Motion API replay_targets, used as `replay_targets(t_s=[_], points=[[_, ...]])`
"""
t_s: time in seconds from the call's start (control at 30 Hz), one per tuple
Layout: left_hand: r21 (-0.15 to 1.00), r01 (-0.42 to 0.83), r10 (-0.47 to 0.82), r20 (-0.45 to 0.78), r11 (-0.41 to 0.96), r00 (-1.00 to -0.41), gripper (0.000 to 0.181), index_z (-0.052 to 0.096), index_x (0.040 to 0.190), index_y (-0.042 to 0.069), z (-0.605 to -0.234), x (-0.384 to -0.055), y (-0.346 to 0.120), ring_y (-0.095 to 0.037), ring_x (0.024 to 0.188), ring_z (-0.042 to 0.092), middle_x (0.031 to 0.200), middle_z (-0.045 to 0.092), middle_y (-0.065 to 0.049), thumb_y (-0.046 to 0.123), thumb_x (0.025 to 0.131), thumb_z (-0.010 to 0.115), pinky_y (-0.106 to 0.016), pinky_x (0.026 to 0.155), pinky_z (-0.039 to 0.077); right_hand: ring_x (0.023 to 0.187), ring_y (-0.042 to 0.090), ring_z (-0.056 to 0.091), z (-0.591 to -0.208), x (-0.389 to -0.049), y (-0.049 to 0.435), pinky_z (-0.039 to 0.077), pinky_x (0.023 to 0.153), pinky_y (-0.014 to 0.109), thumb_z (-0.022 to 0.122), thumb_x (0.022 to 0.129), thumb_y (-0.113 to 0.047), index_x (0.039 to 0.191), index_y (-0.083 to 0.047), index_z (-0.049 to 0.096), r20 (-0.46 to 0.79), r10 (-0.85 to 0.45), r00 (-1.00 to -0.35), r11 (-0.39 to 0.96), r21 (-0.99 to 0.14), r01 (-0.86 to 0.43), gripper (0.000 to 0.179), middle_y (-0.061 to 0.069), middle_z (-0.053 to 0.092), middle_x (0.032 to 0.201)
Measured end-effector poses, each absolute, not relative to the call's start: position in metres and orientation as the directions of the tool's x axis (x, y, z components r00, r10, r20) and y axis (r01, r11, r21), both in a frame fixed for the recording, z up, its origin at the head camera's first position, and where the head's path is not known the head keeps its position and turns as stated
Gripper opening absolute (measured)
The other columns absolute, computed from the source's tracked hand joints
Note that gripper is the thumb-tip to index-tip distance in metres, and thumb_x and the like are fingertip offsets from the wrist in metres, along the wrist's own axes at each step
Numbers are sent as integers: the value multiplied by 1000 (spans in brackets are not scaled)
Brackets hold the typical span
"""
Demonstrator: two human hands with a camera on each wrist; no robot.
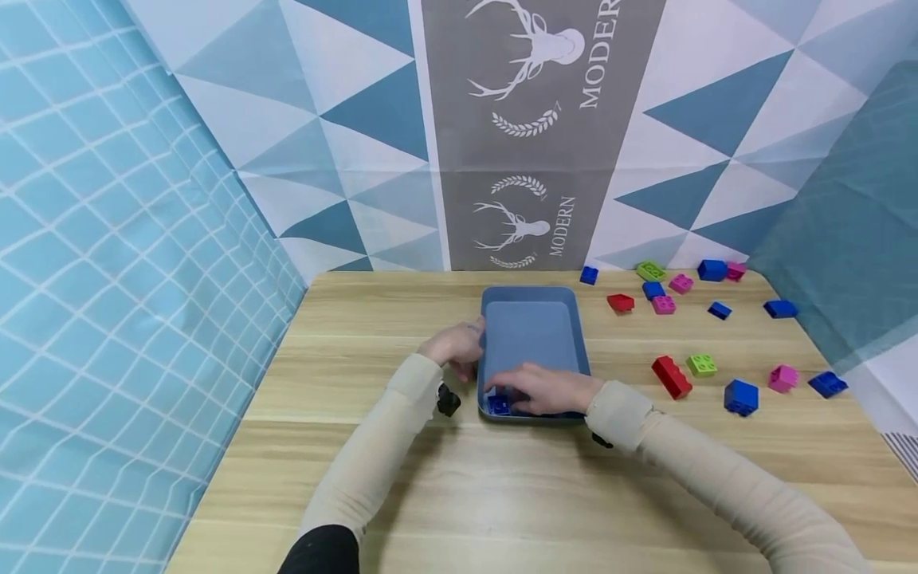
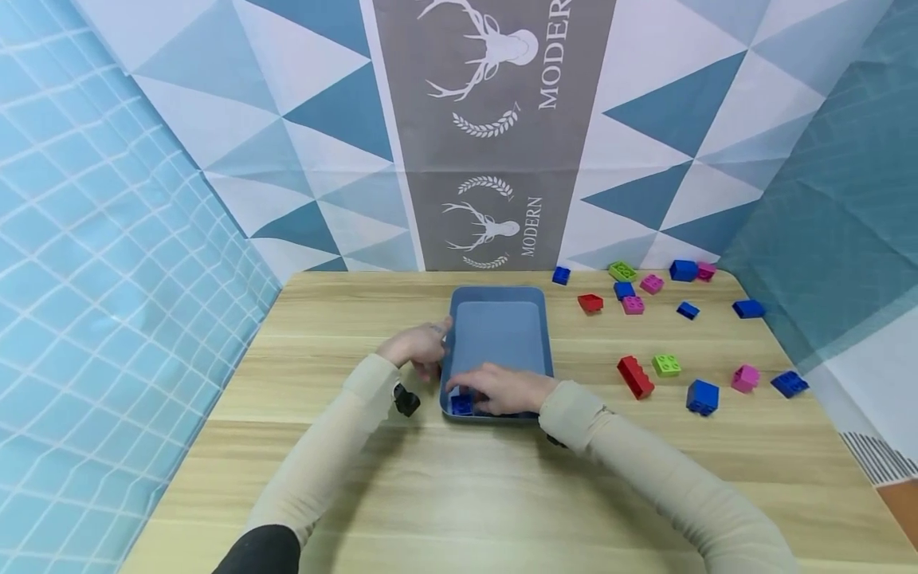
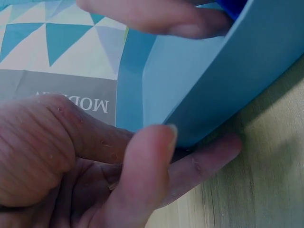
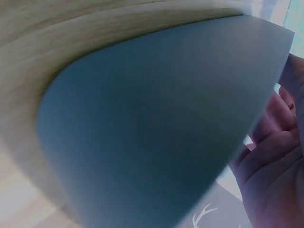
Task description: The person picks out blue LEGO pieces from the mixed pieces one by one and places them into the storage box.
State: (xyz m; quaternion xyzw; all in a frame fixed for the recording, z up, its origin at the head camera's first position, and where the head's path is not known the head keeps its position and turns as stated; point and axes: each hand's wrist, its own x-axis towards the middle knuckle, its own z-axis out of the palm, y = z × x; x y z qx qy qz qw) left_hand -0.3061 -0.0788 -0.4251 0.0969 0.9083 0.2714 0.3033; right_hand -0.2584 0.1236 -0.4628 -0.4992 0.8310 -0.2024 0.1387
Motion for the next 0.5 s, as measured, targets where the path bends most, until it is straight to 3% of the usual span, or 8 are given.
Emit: replay_targets(t_s=[0.2, 0.33, 0.5], points=[[561, 6, 343, -496, 827, -798, 79, -4, 164, 11, -425, -307, -83, -24, 66, 71, 167, 15, -27, 4, 105, 47, -38, 64, 64, 100, 15, 70, -450, -269, 138, 60, 92, 31, 73, 91, -2, 133, -7, 63, -5, -868, -496, 430, -507, -747, 43, 8, 67, 131], [546, 17, 342, -500, 838, -796, 78, -4, 164, 11, -425, -307, -82, -24, 65, 70, 168, 11, -27, 5, 105, 47, -36, 62, 64, 98, 16, 70, -438, -279, 156, 60, 93, 38, 71, 94, -6, 128, -6, 66, -11, -821, -571, 502, -491, -712, 35, 8, 69, 128], [527, 24, 335, -502, 849, -797, 78, -3, 165, 12, -424, -306, -79, -23, 62, 68, 168, 8, -26, 6, 106, 48, -35, 61, 64, 110, 29, 68, -426, -293, 181, 58, 98, 48, 69, 95, -9, 126, -3, 67, 11, -751, -660, 595, -422, -684, 32, 11, 69, 127]])
